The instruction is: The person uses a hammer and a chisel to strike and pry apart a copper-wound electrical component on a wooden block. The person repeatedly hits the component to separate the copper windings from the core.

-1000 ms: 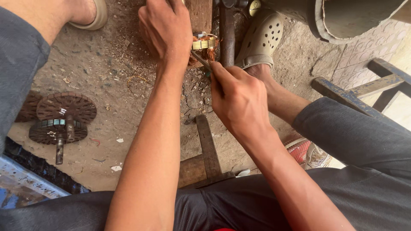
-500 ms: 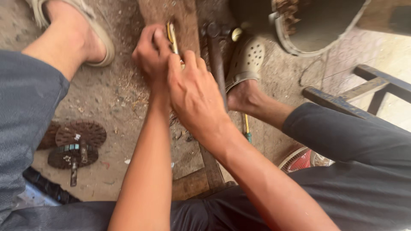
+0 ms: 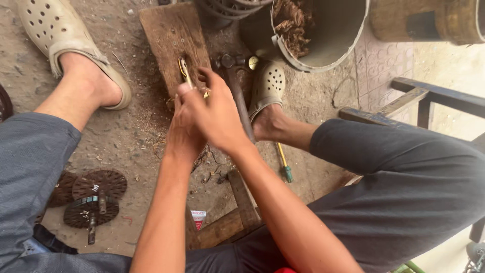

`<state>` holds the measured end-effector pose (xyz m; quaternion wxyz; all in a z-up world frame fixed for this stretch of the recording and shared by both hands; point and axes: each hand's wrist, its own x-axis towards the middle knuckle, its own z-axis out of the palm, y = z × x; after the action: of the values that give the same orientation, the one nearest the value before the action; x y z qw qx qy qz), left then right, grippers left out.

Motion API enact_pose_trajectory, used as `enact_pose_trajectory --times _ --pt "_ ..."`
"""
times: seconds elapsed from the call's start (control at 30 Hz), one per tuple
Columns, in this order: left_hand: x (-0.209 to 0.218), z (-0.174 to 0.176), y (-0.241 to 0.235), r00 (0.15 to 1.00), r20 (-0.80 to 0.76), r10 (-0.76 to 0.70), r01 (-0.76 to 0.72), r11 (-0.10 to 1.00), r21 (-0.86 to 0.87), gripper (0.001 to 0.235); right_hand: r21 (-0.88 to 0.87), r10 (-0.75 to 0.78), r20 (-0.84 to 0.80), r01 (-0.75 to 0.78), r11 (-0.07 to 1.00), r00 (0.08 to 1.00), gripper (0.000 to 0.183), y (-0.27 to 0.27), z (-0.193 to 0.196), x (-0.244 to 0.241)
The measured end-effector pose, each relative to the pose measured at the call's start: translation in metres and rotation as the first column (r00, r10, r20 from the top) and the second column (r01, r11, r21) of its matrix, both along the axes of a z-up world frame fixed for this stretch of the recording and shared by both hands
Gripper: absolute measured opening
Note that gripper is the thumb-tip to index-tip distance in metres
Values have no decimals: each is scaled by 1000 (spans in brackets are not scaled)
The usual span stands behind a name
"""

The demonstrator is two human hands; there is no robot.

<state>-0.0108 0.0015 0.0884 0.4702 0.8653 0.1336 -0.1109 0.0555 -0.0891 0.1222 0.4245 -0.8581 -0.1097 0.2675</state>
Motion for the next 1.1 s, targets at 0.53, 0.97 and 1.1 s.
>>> enact_pose_trajectory --times 0.53,0.97,1.1 --pt "-3 3 24 991 127 -48 22 979 200 53 -703 -402 -224 139 698 888 68 -83 -129 -9" --pt "-2 -13 32 982 187 8 -16 999 40 58 302 -77 -558 289 908 826 56 -110 132 -61" --pt "-3 -12 29 937 346 -41 -19 986 168 58 154 26 -370 33 988 929 47 -99 137 -70"
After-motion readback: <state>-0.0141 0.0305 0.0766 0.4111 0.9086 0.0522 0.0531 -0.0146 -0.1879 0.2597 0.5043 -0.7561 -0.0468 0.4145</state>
